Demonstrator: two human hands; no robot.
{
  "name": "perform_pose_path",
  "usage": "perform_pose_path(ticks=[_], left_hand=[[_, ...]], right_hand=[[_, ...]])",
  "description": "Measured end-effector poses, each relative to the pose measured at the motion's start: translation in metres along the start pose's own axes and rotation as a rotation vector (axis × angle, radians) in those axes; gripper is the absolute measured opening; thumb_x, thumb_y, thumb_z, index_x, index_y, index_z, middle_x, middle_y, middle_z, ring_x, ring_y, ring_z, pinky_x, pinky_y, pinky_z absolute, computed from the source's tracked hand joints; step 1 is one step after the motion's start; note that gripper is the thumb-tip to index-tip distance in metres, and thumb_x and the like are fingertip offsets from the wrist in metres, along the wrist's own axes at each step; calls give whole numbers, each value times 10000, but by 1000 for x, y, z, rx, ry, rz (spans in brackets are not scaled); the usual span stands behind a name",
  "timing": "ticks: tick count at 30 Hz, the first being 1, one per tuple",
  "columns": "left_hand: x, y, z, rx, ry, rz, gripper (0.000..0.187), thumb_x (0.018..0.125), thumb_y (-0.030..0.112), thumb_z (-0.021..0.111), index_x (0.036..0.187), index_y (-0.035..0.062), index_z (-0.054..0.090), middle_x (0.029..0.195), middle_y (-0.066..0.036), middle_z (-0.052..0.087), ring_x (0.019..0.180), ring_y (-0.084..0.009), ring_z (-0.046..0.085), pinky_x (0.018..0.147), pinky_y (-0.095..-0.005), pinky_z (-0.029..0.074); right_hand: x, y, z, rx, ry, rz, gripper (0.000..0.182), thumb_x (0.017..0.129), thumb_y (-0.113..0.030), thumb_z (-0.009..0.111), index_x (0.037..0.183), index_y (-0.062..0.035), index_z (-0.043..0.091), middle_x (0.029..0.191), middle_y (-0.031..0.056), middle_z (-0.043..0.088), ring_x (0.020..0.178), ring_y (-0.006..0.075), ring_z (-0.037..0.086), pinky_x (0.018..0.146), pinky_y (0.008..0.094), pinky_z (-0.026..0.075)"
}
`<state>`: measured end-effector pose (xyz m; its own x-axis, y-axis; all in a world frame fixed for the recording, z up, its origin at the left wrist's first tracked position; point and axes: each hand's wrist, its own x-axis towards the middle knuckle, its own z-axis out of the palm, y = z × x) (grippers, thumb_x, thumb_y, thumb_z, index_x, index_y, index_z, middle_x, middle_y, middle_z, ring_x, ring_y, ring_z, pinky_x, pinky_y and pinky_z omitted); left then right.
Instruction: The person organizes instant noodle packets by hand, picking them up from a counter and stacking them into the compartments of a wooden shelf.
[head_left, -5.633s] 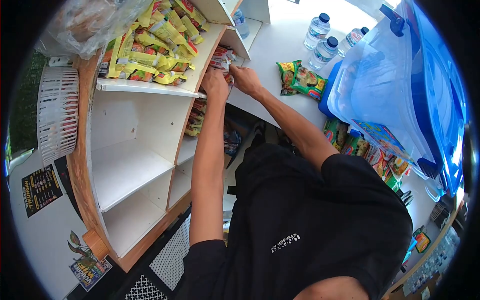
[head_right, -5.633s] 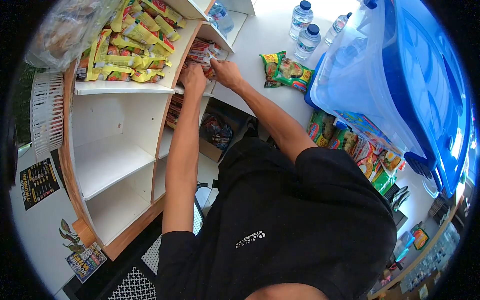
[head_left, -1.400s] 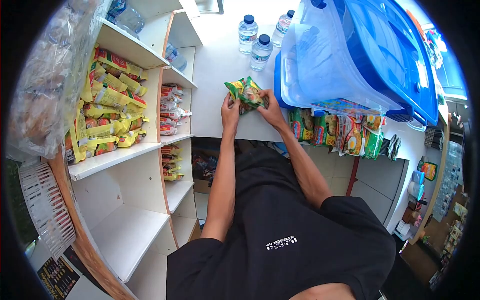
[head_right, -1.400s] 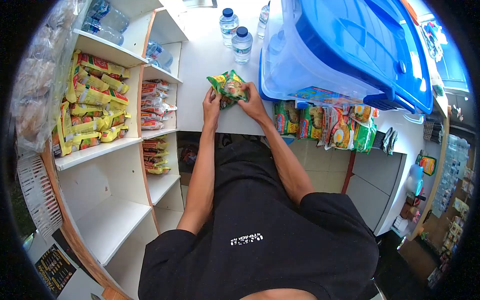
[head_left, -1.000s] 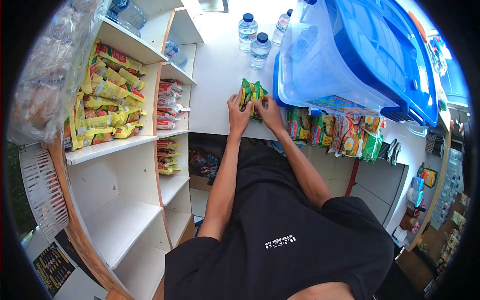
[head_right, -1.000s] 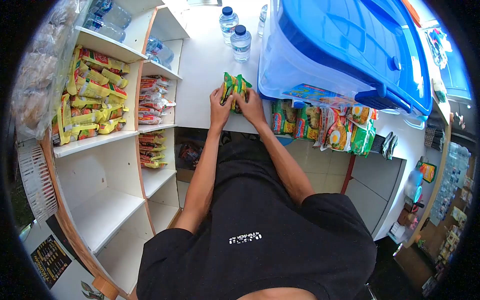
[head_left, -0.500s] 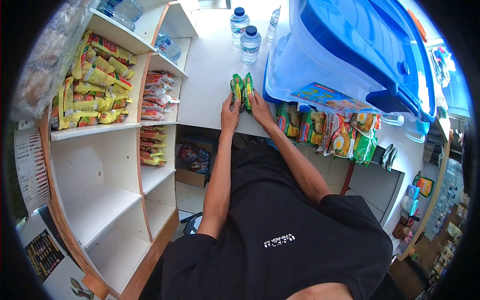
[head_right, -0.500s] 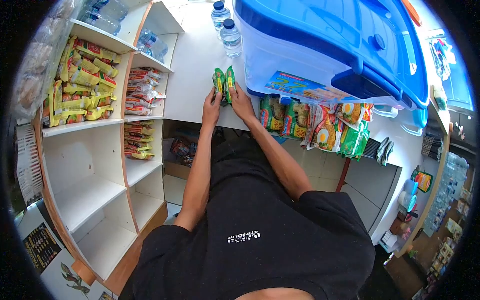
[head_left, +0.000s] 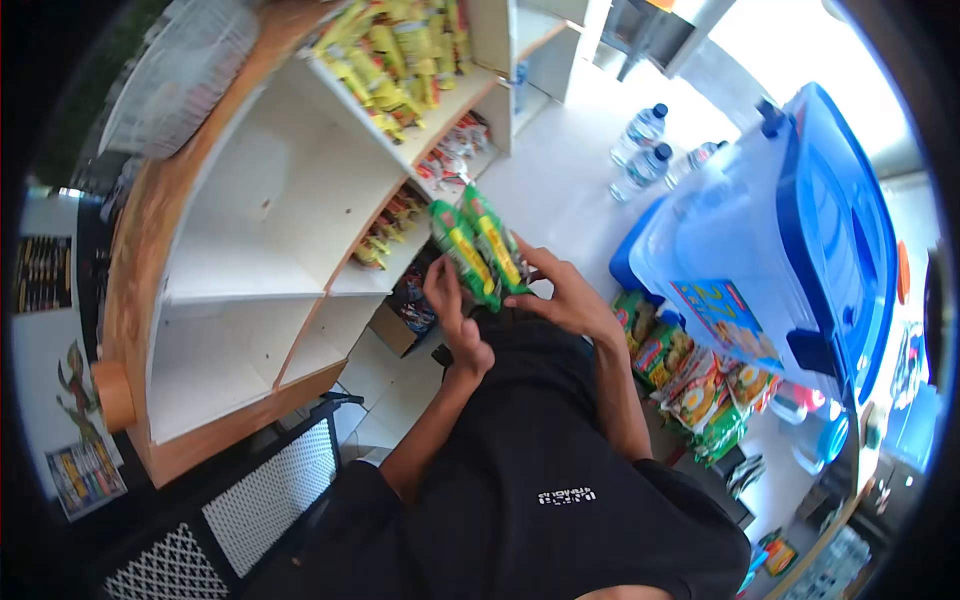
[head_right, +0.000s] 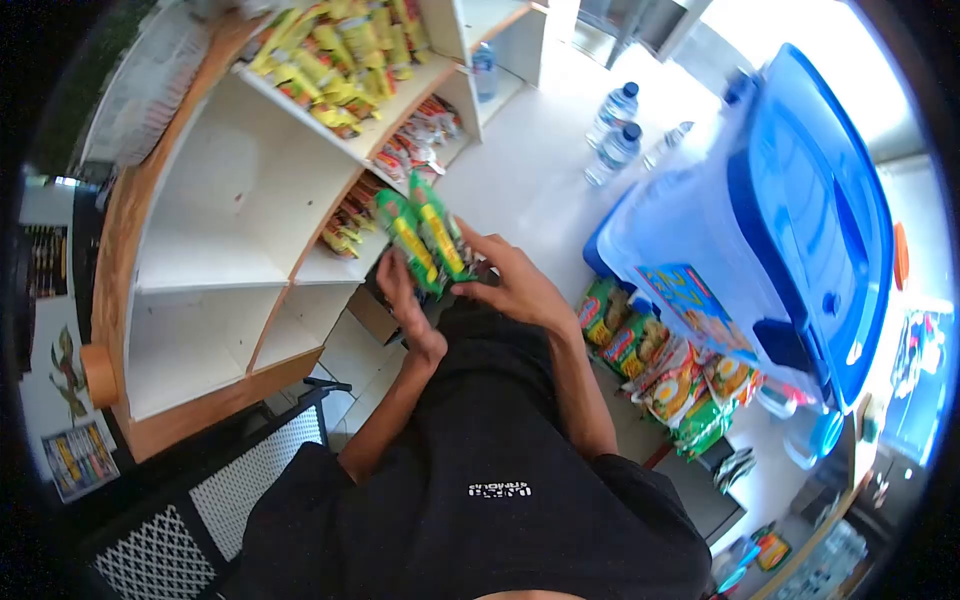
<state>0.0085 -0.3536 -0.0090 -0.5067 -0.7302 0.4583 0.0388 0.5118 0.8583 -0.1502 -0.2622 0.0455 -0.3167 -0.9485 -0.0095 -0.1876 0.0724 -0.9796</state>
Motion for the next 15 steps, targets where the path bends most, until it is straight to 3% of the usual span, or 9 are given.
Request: perform_pose_path(ticks=[1, 5, 8, 9, 11, 15], left_hand=[[2, 1, -10, 14, 74, 79, 870, 947, 613, 225, 1498, -56, 293, 1466, -273, 254, 1314, -381, 378, 1075, -465, 322], [31, 11, -46, 91, 242, 66, 918, 930, 662, 192, 1498, -52, 281, 1493, -285, 225, 1386, -387, 288, 1121, -465, 259], [73, 11, -65, 200, 282, -3, 875, 942, 646, 198, 1490, -25, 316, 1486, -288, 243, 1388, -392, 271, 1118, -473, 247], [87, 3, -72, 239, 262, 79, 818, 953, 562, 293, 1499, -47, 280, 1460, -295, 263, 1317, -401, 390, 1079, -470, 306], [110, -7, -74, 158, 283, -67, 727, 992, 485, 328, 1485, -48, 303, 1450, -300, 290, 1312, -412, 395, 1082, -459, 316], [141, -8, -88, 150, 169, -140, 630, 1027, 393, 327, 1468, -56, 325, 1439, -302, 322, 1313, -428, 394, 1078, -453, 337]], right_hand=[[10, -10, 6, 13, -49, -60, 839, 776, -21, 702, 1522, -146, 339, 1061, 155, 591, 978, 273, 587, 893, 357, 496], [58, -44, 36, -19, -92, -196, 768, 769, 54, 617, 1486, -119, 402, 937, 169, 576, 908, 304, 602, 864, 359, 486], [102, -57, 66, -29, 81, -288, 629, 819, 53, 581, 1426, -54, 455, 1021, 210, 613, 916, 315, 616, 828, 364, 492], [114, -59, 75, -23, 139, -306, 601, 832, 47, 578, 1415, -42, 462, 1050, 218, 621, 928, 313, 619, 822, 365, 494], [139, -59, 90, 23, 193, -309, 543, 848, 46, 580, 1378, -26, 491, 1129, 214, 618, 972, 314, 626, 830, 366, 501], [151, -53, 118, 235, 425, -359, 460, 859, 55, 590, 1311, -25, 557, 1209, 191, 609, 1060, 317, 630, 881, 365, 508]])
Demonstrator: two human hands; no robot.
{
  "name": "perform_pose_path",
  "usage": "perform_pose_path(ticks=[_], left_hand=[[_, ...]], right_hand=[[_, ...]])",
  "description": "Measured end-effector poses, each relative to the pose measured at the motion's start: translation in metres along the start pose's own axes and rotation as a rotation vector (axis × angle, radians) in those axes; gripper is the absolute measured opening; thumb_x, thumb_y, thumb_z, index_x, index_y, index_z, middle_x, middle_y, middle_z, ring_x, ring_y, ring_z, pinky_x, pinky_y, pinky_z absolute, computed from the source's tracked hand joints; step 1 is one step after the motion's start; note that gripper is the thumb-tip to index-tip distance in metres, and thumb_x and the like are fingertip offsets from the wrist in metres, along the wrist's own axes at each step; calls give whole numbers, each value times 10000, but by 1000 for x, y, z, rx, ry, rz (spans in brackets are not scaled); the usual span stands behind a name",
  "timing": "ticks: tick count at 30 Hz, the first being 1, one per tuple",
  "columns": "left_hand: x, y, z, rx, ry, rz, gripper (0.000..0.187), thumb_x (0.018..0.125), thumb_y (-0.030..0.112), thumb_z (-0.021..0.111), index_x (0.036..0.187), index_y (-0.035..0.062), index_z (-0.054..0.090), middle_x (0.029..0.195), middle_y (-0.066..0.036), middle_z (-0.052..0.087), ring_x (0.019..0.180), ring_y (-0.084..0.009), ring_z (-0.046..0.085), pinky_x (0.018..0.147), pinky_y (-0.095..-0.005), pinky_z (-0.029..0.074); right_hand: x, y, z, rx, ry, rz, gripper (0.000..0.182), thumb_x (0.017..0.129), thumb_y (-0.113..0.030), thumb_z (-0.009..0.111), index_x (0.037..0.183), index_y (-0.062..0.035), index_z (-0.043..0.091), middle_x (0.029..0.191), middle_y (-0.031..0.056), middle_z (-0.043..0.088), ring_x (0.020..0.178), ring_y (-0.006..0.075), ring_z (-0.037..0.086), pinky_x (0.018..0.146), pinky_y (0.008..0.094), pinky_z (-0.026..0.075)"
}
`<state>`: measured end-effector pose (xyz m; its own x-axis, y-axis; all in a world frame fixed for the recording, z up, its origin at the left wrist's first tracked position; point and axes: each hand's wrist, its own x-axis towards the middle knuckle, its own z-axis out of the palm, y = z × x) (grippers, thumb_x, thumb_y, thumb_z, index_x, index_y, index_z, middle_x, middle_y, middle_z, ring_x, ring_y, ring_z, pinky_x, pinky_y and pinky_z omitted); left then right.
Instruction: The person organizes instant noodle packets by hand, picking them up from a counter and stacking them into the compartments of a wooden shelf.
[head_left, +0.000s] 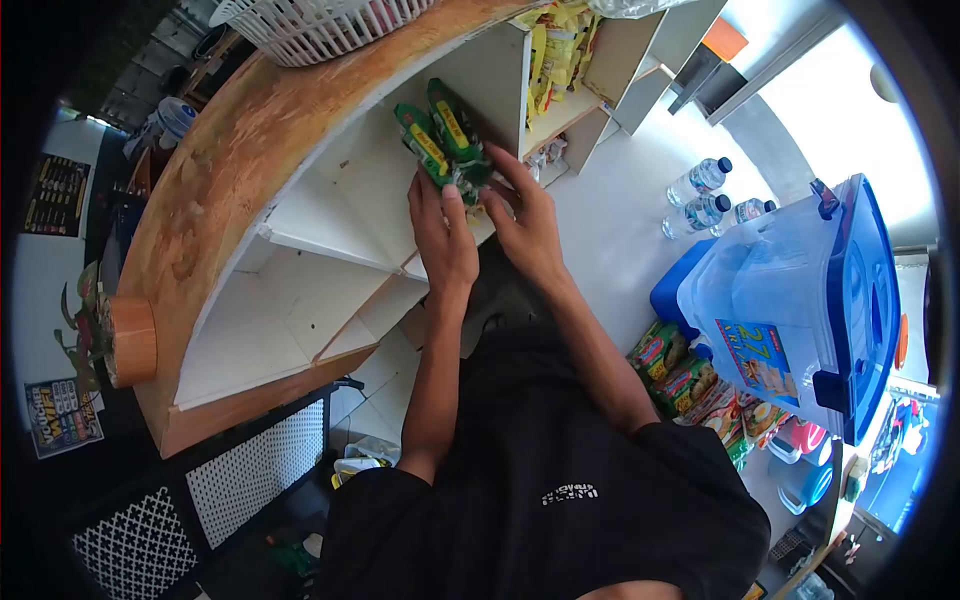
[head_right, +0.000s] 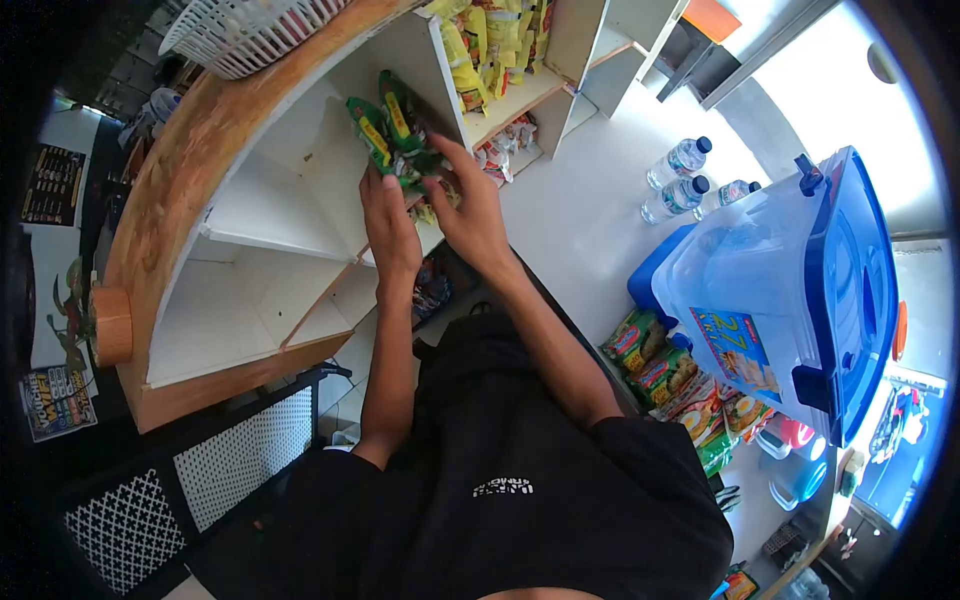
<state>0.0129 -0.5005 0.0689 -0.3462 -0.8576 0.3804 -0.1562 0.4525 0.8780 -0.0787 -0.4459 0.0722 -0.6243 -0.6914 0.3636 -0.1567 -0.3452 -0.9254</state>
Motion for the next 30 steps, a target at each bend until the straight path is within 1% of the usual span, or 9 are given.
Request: perform_pose_path(ticks=[3, 6, 11, 14, 19, 22, 26, 27, 30], left_hand=[[9, -5, -4, 30, -53, 63, 604, 1032, 367, 315, 1467, -52, 338, 1449, -297, 322, 1318, -429, 391, 1077, -451, 345], [14, -12, -2, -8, -68, 63, 597, 1030, 361, 310, 1474, -36, 347, 1480, -282, 292, 1328, -428, 384, 1084, -447, 340], [30, -14, -5, -41, -65, -13, 619, 1028, 389, 275, 1492, -17, 331, 1544, -266, 207, 1389, -414, 318, 1103, -441, 321], [43, -2, 0, -178, -55, -90, 646, 1026, 412, 257, 1497, -28, 308, 1571, -261, 156, 1439, -403, 226, 1129, -447, 272], [59, -22, 4, -98, -43, -52, 671, 1023, 435, 263, 1508, -29, 271, 1565, -298, 148, 1469, -399, 130, 1156, -456, 199], [54, -27, 9, -101, -4, -5, 725, 1011, 461, 313, 1507, -60, 229, 1558, -326, 147, 1470, -412, 133, 1179, -465, 146], [44, -35, 8, -69, 113, 26, 790, 991, 449, 410, 1519, -73, 141, 1580, -295, 121, 1483, -388, 125, 1200, -441, 105], [45, -40, 6, -55, 121, 7, 788, 987, 433, 419, 1524, -66, 131, 1584, -291, 114, 1483, -382, 131, 1201, -429, 110], [45, -50, 5, -37, 133, -17, 801, 984, 406, 424, 1504, -115, 108, 1570, -321, 113, 1471, -390, 161, 1197, -419, 149]], right_hand=[[-10, 2, 11, -218, 249, -221, 446, 848, 73, 593, 1283, -27, 577, 1249, 175, 591, 1091, 330, 626, 912, 369, 508], [-17, 1, 19, -492, 182, -279, 454, 847, 70, 589, 1292, -17, 563, 1254, 190, 576, 1109, 344, 611, 922, 390, 504], [-9, 13, 35, -593, 94, -151, 559, 834, 24, 561, 1384, -38, 486, 1382, 229, 456, 1227, 423, 471, 1031, 467, 403], [0, 22, 43, -680, 27, -167, 608, 831, -8, 581, 1421, -49, 438, 1402, 234, 434, 1216, 426, 480, 1017, 472, 415], [11, 19, 45, -734, -48, -122, 635, 830, -51, 610, 1427, -16, 397, 1417, 252, 389, 1220, 437, 484, 1007, 460, 435], [0, 27, 37, -694, -15, -141, 644, 832, -64, 620, 1429, -8, 386, 1397, 261, 407, 1198, 439, 502, 991, 459, 450], [-31, 20, 17, -509, 144, -67, 476, 866, -55, 612, 1327, -7, 506, 1288, 221, 546, 1182, 388, 550, 978, 432, 469], [-41, 15, 12, -500, 211, -47, 383, 864, -26, 595, 1245, 1, 564, 1204, 201, 607, 1129, 381, 584, 965, 422, 475], [-69, 18, -16, -405, 218, 137, 274, 884, -54, 606, 1148, 18, 619, 1026, 173, 685, 901, 263, 673, 818, 361, 529]])
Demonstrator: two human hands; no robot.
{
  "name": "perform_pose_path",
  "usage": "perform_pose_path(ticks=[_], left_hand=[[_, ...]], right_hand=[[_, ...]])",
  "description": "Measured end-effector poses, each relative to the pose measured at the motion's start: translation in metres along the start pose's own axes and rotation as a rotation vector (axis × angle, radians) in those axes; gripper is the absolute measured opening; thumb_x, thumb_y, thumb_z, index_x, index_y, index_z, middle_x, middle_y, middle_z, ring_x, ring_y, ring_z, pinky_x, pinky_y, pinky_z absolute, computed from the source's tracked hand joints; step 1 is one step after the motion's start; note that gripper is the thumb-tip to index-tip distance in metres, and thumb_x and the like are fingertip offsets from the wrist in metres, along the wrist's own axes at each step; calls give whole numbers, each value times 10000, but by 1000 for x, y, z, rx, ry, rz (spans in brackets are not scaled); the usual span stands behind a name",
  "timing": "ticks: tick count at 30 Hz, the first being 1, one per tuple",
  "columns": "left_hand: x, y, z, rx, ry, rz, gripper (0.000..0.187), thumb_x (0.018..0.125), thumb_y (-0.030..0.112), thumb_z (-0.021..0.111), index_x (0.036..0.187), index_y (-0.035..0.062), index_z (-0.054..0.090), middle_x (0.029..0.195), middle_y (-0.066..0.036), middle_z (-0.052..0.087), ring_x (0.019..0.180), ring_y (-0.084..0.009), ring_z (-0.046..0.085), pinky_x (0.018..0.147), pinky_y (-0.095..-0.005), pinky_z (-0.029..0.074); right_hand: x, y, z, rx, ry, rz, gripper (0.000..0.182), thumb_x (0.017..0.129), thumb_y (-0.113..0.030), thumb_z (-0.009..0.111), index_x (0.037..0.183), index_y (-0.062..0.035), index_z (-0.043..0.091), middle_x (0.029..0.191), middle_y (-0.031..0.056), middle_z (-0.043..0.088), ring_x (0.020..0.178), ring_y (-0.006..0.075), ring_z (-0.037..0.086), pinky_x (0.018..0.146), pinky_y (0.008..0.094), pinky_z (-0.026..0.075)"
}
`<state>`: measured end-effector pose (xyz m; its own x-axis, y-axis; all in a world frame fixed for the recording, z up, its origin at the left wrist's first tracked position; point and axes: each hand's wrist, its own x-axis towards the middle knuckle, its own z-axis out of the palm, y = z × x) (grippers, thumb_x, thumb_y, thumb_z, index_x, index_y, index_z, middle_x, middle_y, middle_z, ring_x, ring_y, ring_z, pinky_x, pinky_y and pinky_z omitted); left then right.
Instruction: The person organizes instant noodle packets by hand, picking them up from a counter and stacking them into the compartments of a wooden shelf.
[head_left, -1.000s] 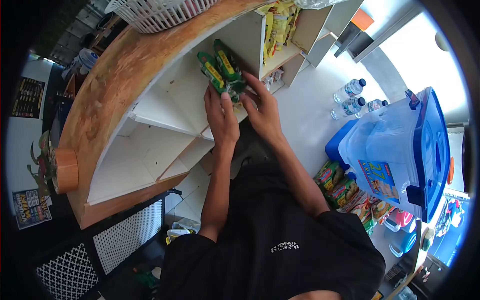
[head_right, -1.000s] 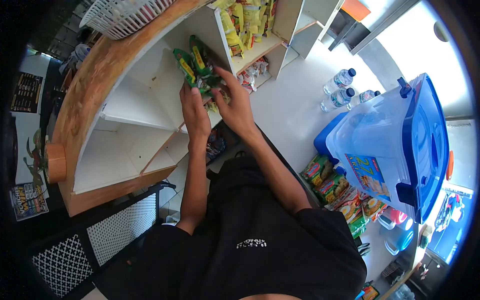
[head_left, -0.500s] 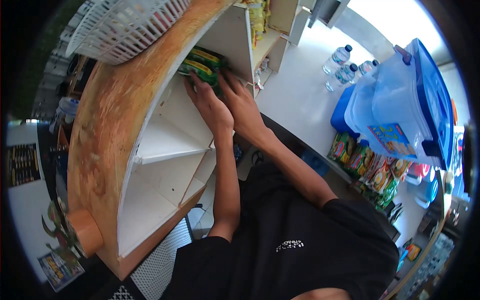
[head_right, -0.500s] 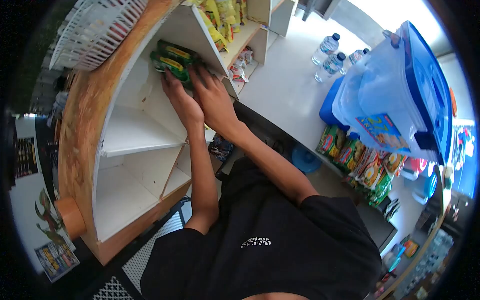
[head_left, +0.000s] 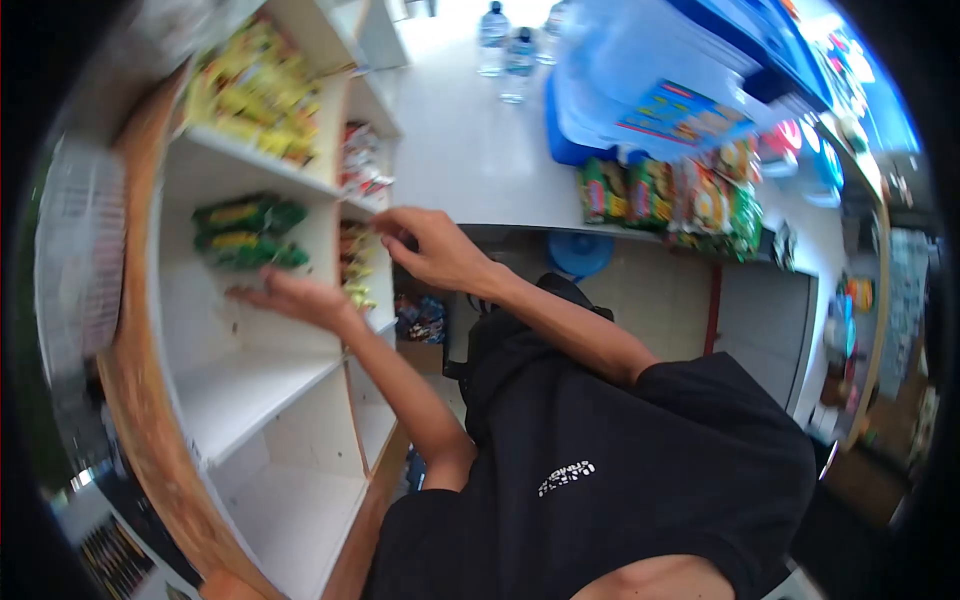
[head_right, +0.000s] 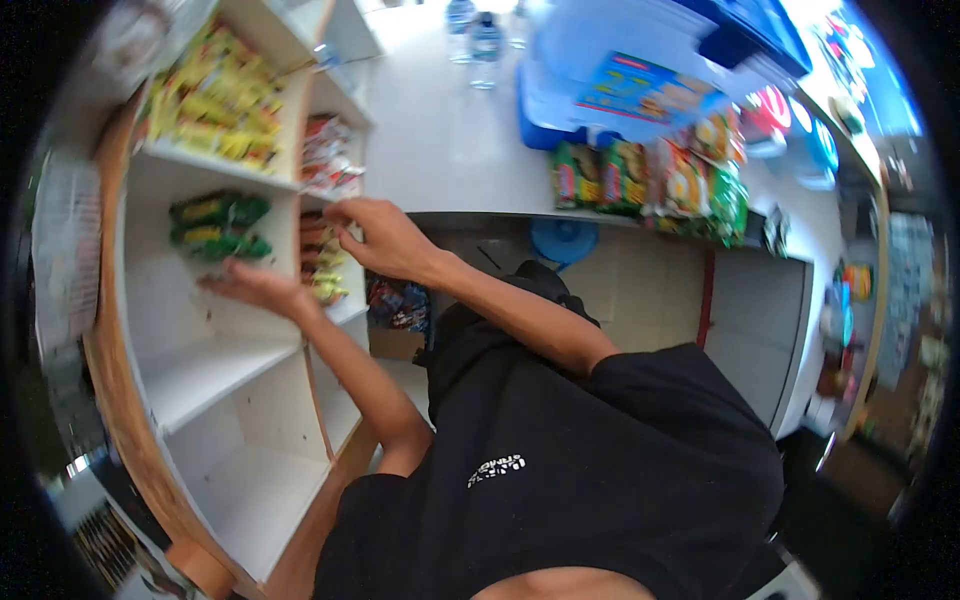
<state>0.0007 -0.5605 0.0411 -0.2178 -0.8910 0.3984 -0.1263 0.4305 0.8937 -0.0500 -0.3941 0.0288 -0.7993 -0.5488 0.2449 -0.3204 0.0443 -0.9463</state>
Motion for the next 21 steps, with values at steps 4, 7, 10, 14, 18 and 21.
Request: perform_pose_path(ticks=[4, 7, 10, 14, 18, 21], left_hand=[[-12, 15, 1, -32, -49, 132, 827, 998, 477, 404, 1493, -128, 134, 1539, -339, 184, 1434, -409, 251, 1183, -436, 192], [-36, 22, 1, 23, -39, 379, 695, 1019, 435, 369, 1446, -106, 287, 1480, -293, 331, 1398, -383, 329, 1167, -452, 238], [-85, 30, 12, -94, -83, 538, 539, 1038, 374, 352, 1332, -65, 456, 1362, -223, 479, 1281, -327, 464, 1098, -433, 341], [-179, 33, 28, -195, -607, 338, 440, 1038, 279, 353, 1228, -64, 552, 1193, -171, 597, 1063, -258, 568, 936, -368, 439], [-274, 83, 52, -383, -1197, 101, 341, 1019, 179, 421, 1213, -49, 584, 1140, -143, 637, 1035, -227, 606, 940, -348, 471], [-337, 135, 70, -517, -1504, -44, 343, 1004, 168, 462, 1262, -28, 572, 1185, -143, 636, 1125, -218, 588, 974, -339, 458]], right_hand=[[-38, 26, -55, -29, -23, 215, 232, 928, -146, 617, 1103, 3, 648, 896, 144, 705, 798, 211, 677, 751, 333, 535], [-79, 54, -102, -59, 123, 331, 255, 911, -167, 611, 1072, 25, 657, 904, 180, 709, 849, 278, 699, 773, 369, 539], [-130, 71, -155, -67, 302, 466, 287, 910, -203, 618, 1091, 16, 663, 893, 138, 716, 838, 213, 693, 761, 343, 537], [-184, 49, -224, -71, 603, 508, 211, 913, -163, 640, 1020, 13, 685, 823, 69, 701, 744, 109, 646, 695, 280, 520], [-230, 27, -279, 56, 995, 433, 144, 914, -132, 645, 938, 5, 684, 767, 43, 688, 666, 72, 614, 618, 246, 494], [-259, 23, -326, -116, 1235, 420, 132, 910, -128, 649, 923, 3, 667, 797, 37, 686, 680, 74, 603, 608, 238, 480]])
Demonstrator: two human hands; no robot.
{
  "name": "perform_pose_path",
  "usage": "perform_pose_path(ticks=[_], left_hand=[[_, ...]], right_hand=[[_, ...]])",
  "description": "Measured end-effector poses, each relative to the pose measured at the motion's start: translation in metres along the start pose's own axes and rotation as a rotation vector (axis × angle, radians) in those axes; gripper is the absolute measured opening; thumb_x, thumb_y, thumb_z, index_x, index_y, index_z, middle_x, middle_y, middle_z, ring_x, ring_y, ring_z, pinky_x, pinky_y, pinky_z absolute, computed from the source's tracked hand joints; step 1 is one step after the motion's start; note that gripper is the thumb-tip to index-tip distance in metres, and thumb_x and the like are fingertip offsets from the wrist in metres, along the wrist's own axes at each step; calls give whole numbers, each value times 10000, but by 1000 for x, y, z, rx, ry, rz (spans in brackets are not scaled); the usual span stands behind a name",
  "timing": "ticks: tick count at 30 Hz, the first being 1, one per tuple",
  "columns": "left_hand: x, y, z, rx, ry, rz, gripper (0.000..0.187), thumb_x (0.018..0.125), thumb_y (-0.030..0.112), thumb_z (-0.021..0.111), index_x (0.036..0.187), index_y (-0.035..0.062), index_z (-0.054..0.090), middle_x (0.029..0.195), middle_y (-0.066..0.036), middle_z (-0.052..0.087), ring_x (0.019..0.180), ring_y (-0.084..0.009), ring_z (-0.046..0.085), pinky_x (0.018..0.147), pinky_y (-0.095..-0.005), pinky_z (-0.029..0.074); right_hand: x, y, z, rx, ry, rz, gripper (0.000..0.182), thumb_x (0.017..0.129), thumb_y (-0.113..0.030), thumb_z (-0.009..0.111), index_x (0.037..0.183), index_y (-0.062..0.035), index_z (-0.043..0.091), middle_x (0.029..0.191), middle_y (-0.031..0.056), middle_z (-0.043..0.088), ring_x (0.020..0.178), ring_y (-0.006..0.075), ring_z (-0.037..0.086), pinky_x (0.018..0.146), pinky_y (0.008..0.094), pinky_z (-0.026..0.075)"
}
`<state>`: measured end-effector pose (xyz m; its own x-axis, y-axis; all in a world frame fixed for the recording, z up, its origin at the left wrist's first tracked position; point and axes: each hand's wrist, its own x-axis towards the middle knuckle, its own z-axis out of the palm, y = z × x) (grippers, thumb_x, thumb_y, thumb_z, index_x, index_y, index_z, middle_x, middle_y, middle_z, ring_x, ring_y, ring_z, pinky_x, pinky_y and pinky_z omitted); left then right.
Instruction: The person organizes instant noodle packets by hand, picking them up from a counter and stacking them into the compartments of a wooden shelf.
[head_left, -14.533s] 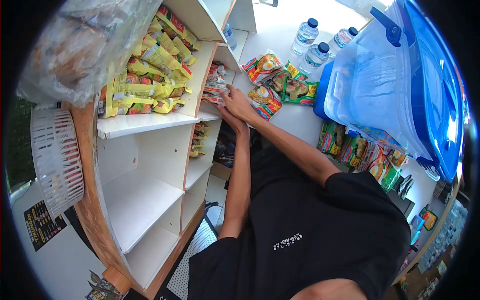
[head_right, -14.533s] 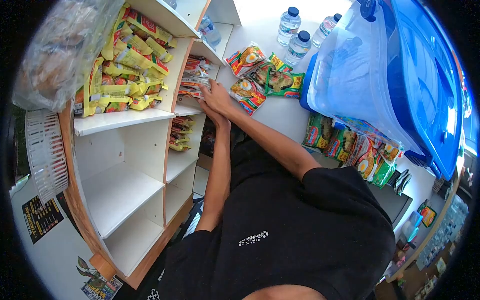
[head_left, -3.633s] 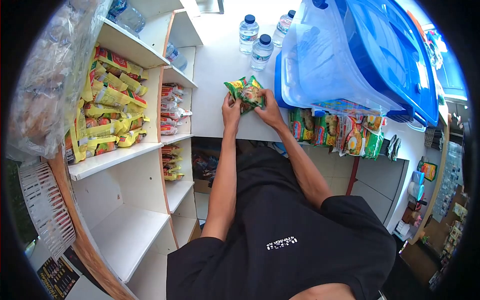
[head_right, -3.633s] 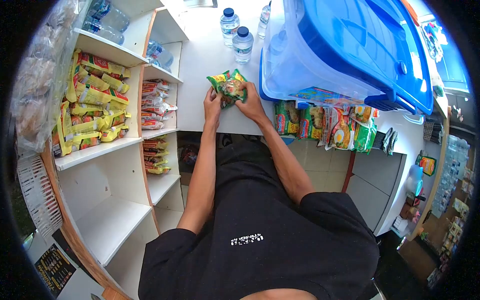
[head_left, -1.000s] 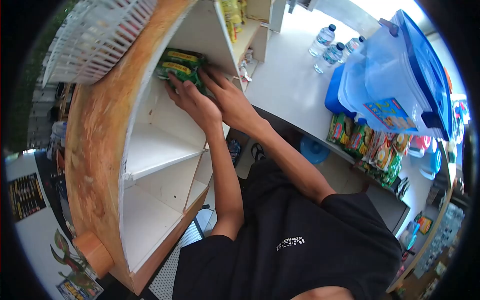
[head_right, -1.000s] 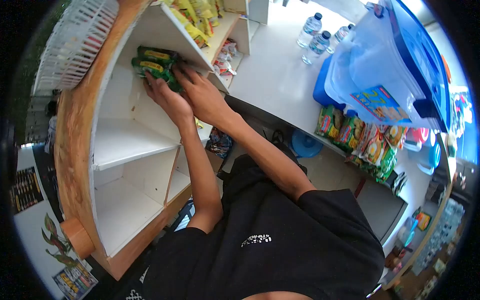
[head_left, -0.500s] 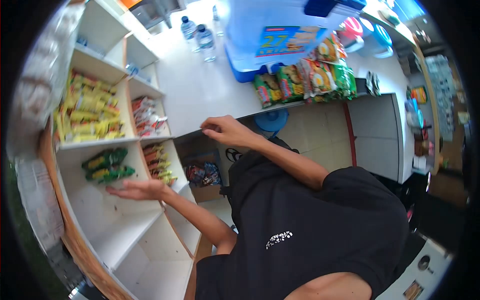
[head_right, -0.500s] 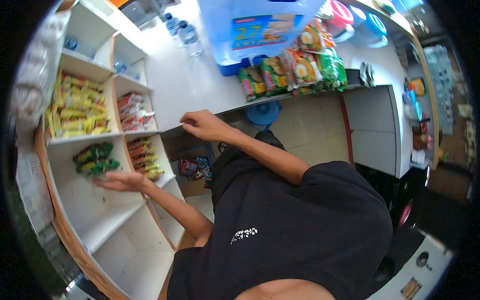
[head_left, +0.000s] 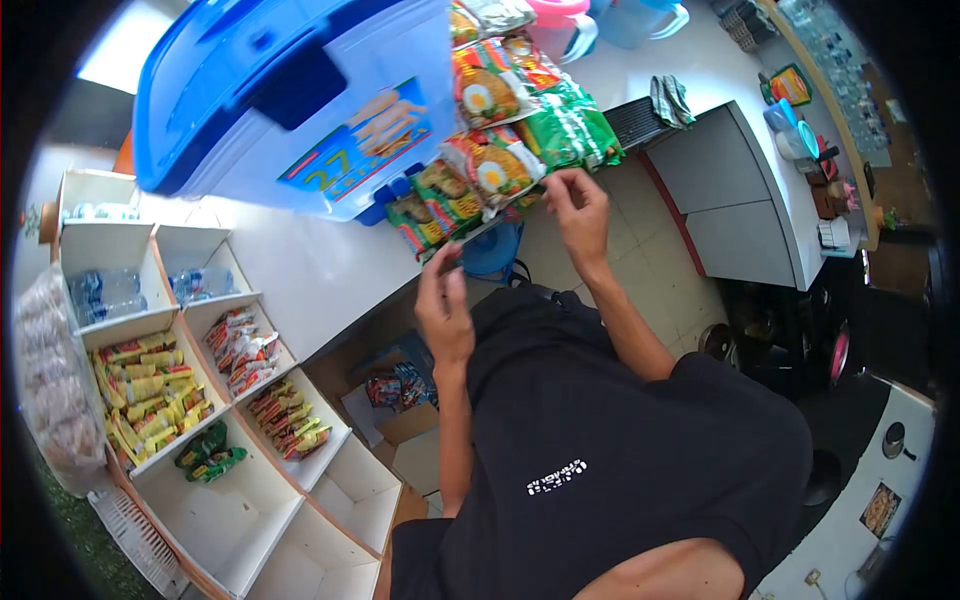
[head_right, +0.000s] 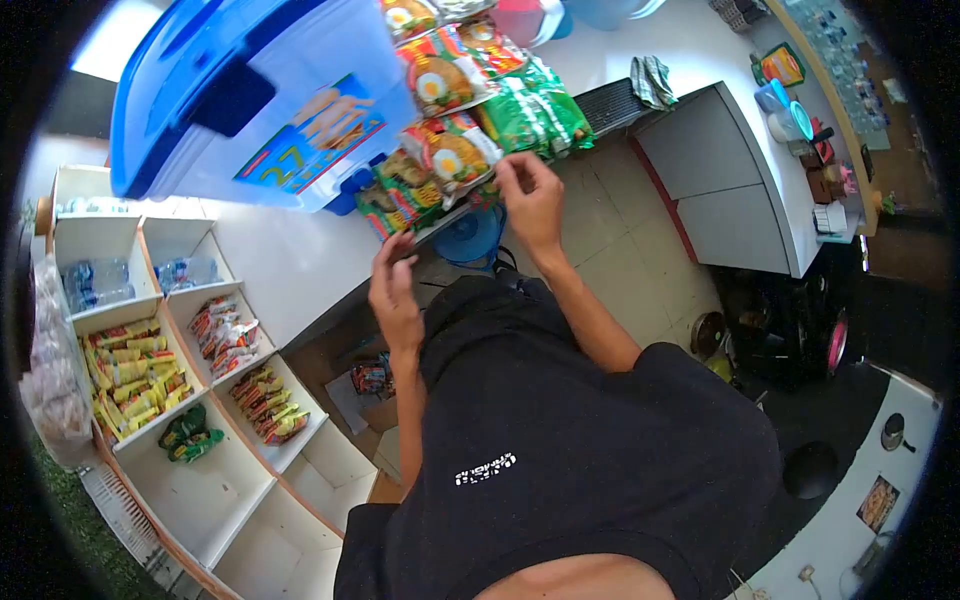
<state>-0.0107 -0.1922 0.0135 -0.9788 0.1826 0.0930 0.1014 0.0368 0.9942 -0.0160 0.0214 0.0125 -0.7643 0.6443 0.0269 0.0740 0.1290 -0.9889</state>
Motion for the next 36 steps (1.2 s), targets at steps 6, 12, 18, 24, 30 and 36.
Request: perform_pose_path(ticks=[6, 12, 18, 24, 30, 36], left_hand=[[41, 14, 112, -167, -434, -135, 425, 997, 248, 509, 1337, -7, 533, 1321, -153, 577, 1203, -230, 554, 971, -340, 458], [55, -43, 199, -339, -556, -659, 704, 986, 369, 520, 1489, -64, 287, 1512, -194, 380, 1364, -288, 434, 1045, -364, 414], [67, -70, 247, -386, -438, -747, 832, 980, 339, 511, 1537, -44, 26, 1575, -203, 239, 1414, -311, 354, 1067, -369, 397], [67, -63, 256, -332, -412, -705, 827, 976, 332, 504, 1537, -45, 28, 1570, -217, 240, 1409, -320, 354, 1056, -375, 397], [59, -82, 258, -199, -369, -668, 721, 972, 360, 503, 1540, 17, 220, 1521, -205, 341, 1352, -302, 425, 1024, -370, 416], [43, -53, 239, -109, -467, -466, 498, 991, 310, 517, 1370, -12, 481, 1424, -188, 486, 1268, -268, 523, 1054, -354, 395]], right_hand=[[90, 68, -77, -522, 362, -136, 502, 831, -348, 744, 1187, -24, 601, 1179, 200, 621, 1037, 307, 603, 860, 430, 493], [145, 134, -120, -392, 85, 189, 821, 790, -577, 713, 1336, 6, 527, 1189, 231, 645, 1105, 323, 628, 934, 401, 487], [153, 138, -119, -217, -64, 268, 725, 794, -535, 742, 1195, 58, 623, 949, 151, 724, 875, 182, 694, 786, 315, 528], [154, 123, -121, 6, -185, 429, 534, 789, -413, 797, 1070, 14, 644, 861, 35, 652, 795, 104, 589, 753, 254, 459], [157, 142, -121, 196, -110, 411, 673, 740, -395, 841, 1178, 27, 554, 943, 64, 655, 817, 114, 604, 785, 269, 456], [127, 111, -153, 459, 54, 239, 601, 800, -311, 798, 1247, -13, 528, 1051, 46, 624, 892, 101, 580, 763, 267, 459]])
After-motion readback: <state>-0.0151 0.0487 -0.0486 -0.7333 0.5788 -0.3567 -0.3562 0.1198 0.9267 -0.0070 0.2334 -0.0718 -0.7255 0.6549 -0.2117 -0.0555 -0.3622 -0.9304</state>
